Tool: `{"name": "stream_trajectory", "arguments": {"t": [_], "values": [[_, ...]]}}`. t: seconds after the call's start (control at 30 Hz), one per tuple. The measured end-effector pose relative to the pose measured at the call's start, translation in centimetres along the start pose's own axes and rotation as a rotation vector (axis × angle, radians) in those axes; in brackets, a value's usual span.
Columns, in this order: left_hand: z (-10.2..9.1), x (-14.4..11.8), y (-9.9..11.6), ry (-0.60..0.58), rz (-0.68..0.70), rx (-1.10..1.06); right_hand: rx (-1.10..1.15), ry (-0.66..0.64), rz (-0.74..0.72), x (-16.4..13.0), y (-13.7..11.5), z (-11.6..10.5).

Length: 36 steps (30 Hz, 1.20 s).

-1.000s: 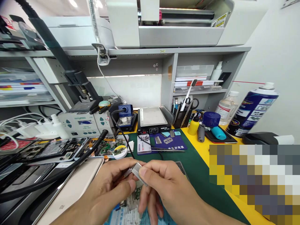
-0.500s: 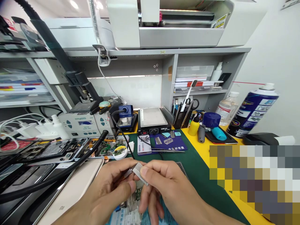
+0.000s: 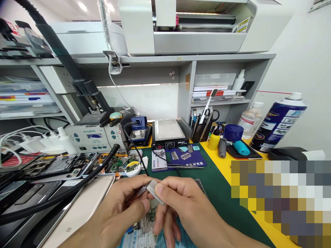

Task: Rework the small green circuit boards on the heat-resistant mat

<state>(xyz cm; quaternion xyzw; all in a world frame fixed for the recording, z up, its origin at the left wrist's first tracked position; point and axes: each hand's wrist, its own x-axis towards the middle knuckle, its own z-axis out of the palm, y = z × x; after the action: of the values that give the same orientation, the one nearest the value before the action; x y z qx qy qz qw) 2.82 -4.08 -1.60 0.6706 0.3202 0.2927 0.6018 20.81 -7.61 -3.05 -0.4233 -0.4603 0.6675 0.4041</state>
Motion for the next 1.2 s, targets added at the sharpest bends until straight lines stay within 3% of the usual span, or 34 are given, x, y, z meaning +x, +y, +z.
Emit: {"name": "stream_trajectory", "arguments": {"t": [0.67,0.83,1.0,1.2], "values": [[-0.43,0.31,-0.54,-0.041,0.026,0.09,0.052,0.028,-0.007,0.22,-0.16,-0.19],[-0.57,0.28,-0.58,0.01,0.024,0.222,0.033,0.085,-0.043,0.09,-0.36,-0.5],[-0.64,0.33,-0.01,-0.006,0.025,0.345,-0.027,0.046,0.017,-0.03,-0.34,-0.55],[-0.81,-0.22,-0.68,0.006,-0.057,0.404,-0.15,0.073,0.041,-0.27,-0.37,-0.3]]}}
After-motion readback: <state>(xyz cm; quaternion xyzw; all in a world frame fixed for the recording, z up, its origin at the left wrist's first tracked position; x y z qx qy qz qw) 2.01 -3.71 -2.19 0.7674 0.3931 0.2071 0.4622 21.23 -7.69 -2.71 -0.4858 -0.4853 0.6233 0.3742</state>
